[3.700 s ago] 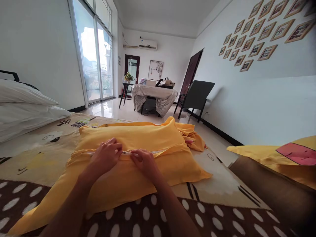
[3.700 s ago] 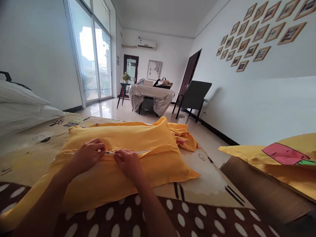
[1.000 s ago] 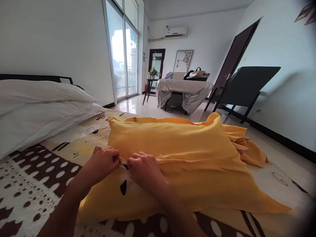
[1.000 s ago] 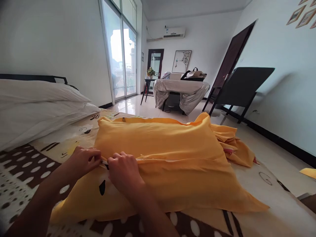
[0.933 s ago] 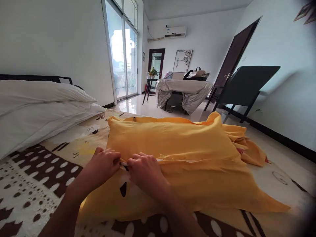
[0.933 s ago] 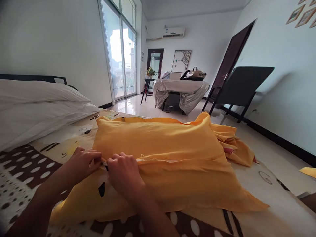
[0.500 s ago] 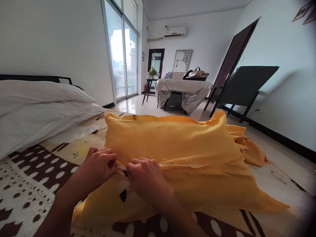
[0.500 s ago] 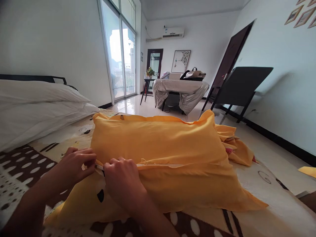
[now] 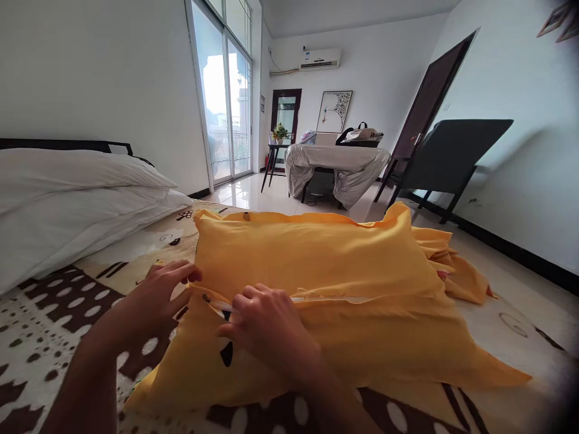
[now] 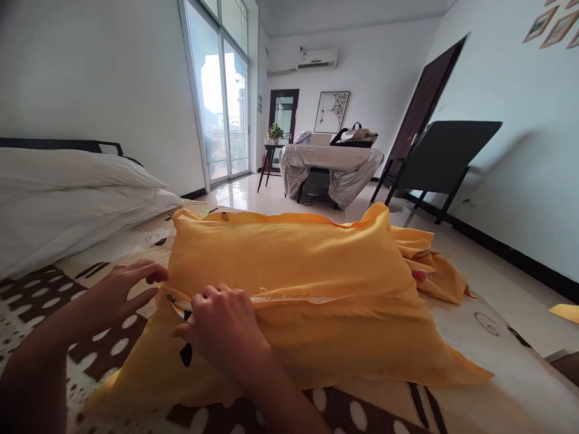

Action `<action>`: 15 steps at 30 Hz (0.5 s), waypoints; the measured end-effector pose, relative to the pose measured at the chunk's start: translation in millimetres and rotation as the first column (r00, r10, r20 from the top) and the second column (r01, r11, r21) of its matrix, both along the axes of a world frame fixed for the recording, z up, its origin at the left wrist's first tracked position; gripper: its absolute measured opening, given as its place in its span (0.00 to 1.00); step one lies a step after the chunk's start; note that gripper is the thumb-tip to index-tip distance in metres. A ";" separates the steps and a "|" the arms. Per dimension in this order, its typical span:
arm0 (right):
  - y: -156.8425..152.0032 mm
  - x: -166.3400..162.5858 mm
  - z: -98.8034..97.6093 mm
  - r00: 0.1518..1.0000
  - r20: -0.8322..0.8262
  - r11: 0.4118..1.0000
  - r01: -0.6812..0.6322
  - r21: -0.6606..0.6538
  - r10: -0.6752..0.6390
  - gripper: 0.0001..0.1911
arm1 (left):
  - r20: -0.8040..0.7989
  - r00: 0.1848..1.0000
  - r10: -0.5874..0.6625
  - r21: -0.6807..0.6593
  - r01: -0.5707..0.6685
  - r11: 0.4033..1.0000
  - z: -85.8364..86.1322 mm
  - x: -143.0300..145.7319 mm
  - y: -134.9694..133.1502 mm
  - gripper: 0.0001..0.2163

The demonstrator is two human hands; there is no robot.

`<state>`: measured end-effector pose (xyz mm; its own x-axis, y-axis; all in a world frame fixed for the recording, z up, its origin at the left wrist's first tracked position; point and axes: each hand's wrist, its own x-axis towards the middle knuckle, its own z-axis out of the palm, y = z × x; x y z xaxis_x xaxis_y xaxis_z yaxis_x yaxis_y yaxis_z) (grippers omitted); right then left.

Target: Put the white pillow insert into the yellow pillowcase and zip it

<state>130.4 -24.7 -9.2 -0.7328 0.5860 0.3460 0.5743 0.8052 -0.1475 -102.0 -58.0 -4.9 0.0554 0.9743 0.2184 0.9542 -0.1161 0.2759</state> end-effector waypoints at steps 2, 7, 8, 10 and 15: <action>0.4 -0.2 -1.1 1.000 0.010 1.000 -0.008 0.007 0.008 0.14 | -0.014 0.993 -0.120 0.008 0.120 0.993 -2.5 -6.5 -4.7 0.15; 1.2 -0.8 -3.2 1.000 0.020 0.999 -0.001 0.036 0.000 0.09 | -0.045 0.978 -0.204 -0.048 0.202 0.978 -4.9 4.3 -0.6 0.13; 1.1 -0.8 -2.8 1.000 0.028 0.999 0.005 0.032 -0.006 0.08 | -0.037 0.979 -0.200 -0.062 0.198 0.978 -4.2 9.0 1.8 0.11; 0.4 -0.6 -1.1 0.998 0.054 1.000 0.018 0.015 -0.019 0.06 | -0.007 0.979 -0.204 -0.094 0.203 0.975 -2.0 17.0 6.1 0.08; -0.5 -1.1 1.0 0.995 0.083 0.999 0.054 0.002 -0.054 0.04 | 0.111 0.956 -0.272 -0.146 0.286 0.947 4.3 19.9 8.6 0.10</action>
<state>129.3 -25.2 -8.1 -0.7263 0.6253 0.2855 0.6270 0.7729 -0.0975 -82.1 -49.4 -0.6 0.3177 0.9449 0.0787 0.8609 -0.3222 0.3937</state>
